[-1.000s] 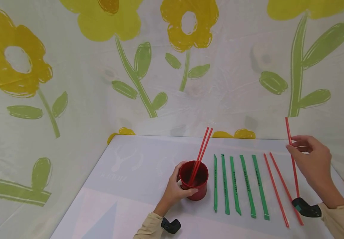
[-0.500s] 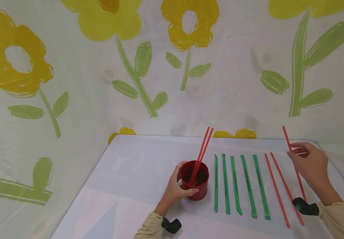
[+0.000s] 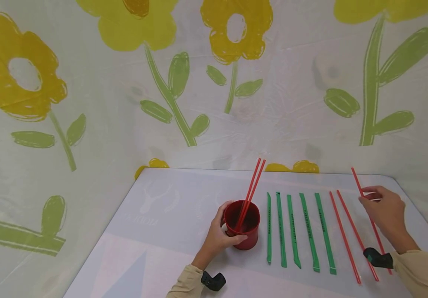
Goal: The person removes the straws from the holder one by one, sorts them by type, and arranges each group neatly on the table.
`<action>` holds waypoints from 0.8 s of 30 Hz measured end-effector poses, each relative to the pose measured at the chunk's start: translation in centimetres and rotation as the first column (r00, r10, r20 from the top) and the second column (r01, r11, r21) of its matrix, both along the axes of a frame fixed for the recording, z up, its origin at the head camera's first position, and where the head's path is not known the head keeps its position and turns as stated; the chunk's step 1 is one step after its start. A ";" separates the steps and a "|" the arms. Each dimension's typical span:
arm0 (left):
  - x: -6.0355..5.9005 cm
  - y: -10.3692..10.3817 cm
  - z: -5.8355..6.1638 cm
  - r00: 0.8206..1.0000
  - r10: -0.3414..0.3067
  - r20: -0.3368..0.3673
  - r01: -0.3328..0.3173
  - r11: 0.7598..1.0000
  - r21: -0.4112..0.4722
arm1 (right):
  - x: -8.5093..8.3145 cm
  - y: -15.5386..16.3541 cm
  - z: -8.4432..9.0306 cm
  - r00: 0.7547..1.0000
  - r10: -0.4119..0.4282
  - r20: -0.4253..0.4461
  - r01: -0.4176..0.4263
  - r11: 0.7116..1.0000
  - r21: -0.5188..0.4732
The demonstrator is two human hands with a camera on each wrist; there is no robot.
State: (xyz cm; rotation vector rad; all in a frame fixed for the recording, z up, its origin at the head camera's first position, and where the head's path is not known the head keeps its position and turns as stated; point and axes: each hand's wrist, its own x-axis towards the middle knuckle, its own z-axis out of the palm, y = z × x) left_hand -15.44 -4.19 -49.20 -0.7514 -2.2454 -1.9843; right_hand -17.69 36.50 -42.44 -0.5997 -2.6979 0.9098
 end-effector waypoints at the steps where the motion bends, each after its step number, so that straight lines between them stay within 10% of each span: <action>1: 0.2 0.0 0.4 1.000 0.002 -0.009 -0.002 1.000 0.001 | -0.1 0.1 -0.2 1.000 -0.003 0.008 0.003 1.000 -0.002; 12: 1.2 -0.2 2.4 1.000 -0.003 -0.024 0.004 1.000 0.010 | -0.7 1.7 -2.4 0.998 -0.015 0.065 0.014 1.000 0.008; 24: -0.3 0.0 -1.1 1.000 0.013 -0.019 -0.014 1.000 -0.013 | -1.3 3.6 -4.9 0.992 0.035 0.124 -0.039 0.999 0.029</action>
